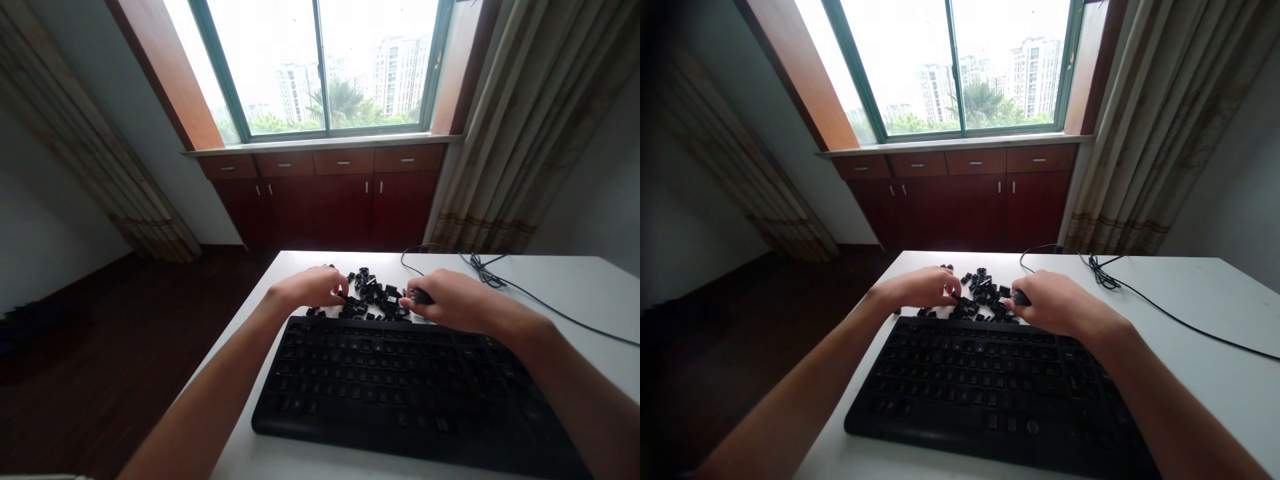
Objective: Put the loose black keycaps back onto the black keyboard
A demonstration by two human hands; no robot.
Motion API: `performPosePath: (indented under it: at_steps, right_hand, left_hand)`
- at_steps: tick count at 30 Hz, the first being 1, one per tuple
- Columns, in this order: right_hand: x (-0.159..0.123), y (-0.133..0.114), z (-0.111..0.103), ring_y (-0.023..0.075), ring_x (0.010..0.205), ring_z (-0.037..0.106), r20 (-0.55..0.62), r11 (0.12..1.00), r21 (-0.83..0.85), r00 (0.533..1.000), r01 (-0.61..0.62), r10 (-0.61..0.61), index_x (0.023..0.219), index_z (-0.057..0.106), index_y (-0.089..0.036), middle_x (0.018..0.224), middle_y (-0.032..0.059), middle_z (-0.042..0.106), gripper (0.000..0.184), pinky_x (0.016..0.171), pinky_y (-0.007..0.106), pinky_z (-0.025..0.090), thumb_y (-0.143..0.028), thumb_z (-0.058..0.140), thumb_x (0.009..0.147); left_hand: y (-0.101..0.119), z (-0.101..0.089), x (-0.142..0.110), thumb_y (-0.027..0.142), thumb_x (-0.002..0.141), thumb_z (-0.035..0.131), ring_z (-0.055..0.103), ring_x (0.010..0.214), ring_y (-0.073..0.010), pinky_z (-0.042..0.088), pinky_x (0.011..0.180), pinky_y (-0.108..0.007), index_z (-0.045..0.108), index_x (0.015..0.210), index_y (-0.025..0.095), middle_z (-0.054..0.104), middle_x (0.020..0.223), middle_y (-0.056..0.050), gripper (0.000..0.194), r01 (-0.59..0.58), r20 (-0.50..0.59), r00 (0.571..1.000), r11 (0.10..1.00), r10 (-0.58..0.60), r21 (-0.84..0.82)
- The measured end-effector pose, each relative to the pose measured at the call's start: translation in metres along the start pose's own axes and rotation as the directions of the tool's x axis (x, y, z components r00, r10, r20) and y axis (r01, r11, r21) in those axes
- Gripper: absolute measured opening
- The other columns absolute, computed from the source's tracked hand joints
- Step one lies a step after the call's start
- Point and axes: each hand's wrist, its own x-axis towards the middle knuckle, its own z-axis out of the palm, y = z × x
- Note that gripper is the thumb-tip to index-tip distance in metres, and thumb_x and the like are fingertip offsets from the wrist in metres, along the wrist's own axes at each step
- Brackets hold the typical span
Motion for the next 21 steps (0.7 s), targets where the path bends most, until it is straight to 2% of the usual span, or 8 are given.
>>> performPosePath:
  at_steps: [2, 5, 9, 11, 13, 15, 21]
  right_hand:
    - [-0.002, 0.002, 0.000, 0.0173, 0.058, 0.056, 0.002, 1.000, 0.002, 1.000, -0.004, 0.003, 0.085, 0.071, -0.024, 0.070, 0.0051, 0.069, 0.037, 0.053, 0.030, 0.030, -0.054, 0.051, 0.093]
    - [-0.005, 0.002, -0.001, 0.0179, 0.060, 0.058, -0.006, 1.000, 0.005, 1.000, -0.015, 0.015, 0.083, 0.071, -0.024, 0.072, 0.0051, 0.069, 0.036, 0.054, 0.030, 0.032, -0.054, 0.052, 0.093]
    - [-0.001, -0.006, 0.004, 0.0201, 0.071, 0.064, -0.084, 0.999, 0.019, 0.995, -0.045, 0.046, 0.093, 0.073, -0.026, 0.083, 0.0052, 0.073, 0.028, 0.059, 0.030, 0.037, -0.047, 0.053, 0.093]
    - [0.008, -0.011, 0.010, 0.0217, 0.083, 0.067, -0.126, 1.000, 0.015, 0.992, -0.023, 0.025, 0.107, 0.072, -0.029, 0.098, 0.0053, 0.075, 0.026, 0.066, 0.030, 0.041, -0.041, 0.054, 0.094]
    - [0.020, -0.016, 0.019, 0.0231, 0.096, 0.068, -0.130, 1.000, 0.000, 0.991, 0.015, -0.014, 0.125, 0.067, -0.030, 0.115, 0.0058, 0.073, 0.034, 0.074, 0.030, 0.043, -0.036, 0.053, 0.095]
    - [0.034, -0.019, 0.026, 0.0244, 0.102, 0.067, -0.116, 0.999, -0.017, 0.993, 0.034, -0.036, 0.136, 0.060, -0.031, 0.122, 0.0064, 0.071, 0.042, 0.077, 0.030, 0.044, -0.033, 0.051, 0.095]
    - [0.054, -0.022, 0.035, 0.0256, 0.099, 0.068, -0.086, 0.998, -0.060, 0.996, 0.030, -0.035, 0.134, 0.063, -0.031, 0.117, 0.0067, 0.072, 0.042, 0.075, 0.031, 0.043, -0.032, 0.053, 0.093]
  left_hand:
    - [-0.002, 0.002, 0.001, 0.032, 0.086, 0.068, 0.063, 0.075, -0.0149, 0.042, 0.068, -0.023, 0.075, 0.099, 0.027, 0.071, 0.093, -0.001, 0.016, -0.008, -0.013, 1.000, 1.000, 0.008, -0.004]
    - [-0.004, 0.003, 0.003, 0.032, 0.085, 0.069, 0.064, 0.086, -0.0167, 0.044, 0.075, -0.023, 0.075, 0.102, 0.026, 0.069, 0.104, -0.003, 0.018, -0.031, -0.043, 0.999, 0.999, 0.031, -0.014]
    - [-0.004, 0.002, 0.004, 0.030, 0.083, 0.072, 0.064, 0.095, -0.0183, 0.045, 0.080, -0.024, 0.074, 0.105, 0.026, 0.068, 0.112, -0.004, 0.022, -0.066, -0.065, 0.996, 0.997, 0.064, -0.027]
    - [-0.004, 0.002, 0.004, 0.028, 0.083, 0.072, 0.064, 0.093, -0.0180, 0.046, 0.080, -0.024, 0.075, 0.104, 0.026, 0.070, 0.107, -0.003, 0.021, -0.085, -0.060, 0.995, 0.996, 0.083, -0.028]
    - [-0.004, 0.003, 0.004, 0.026, 0.083, 0.071, 0.065, 0.087, -0.0172, 0.046, 0.077, -0.024, 0.076, 0.102, 0.026, 0.072, 0.100, -0.003, 0.019, -0.098, -0.047, 0.994, 0.995, 0.096, -0.027]
    - [-0.004, 0.004, 0.004, 0.024, 0.082, 0.071, 0.066, 0.081, -0.0165, 0.046, 0.071, -0.024, 0.076, 0.100, 0.025, 0.073, 0.096, -0.003, 0.019, -0.102, -0.039, 0.994, 0.994, 0.101, -0.026]
    - [-0.004, 0.007, 0.005, 0.025, 0.081, 0.069, 0.065, 0.070, -0.0164, 0.044, 0.061, -0.024, 0.076, 0.098, 0.025, 0.074, 0.088, -0.002, 0.018, -0.100, -0.035, 0.994, 0.994, 0.099, -0.041]
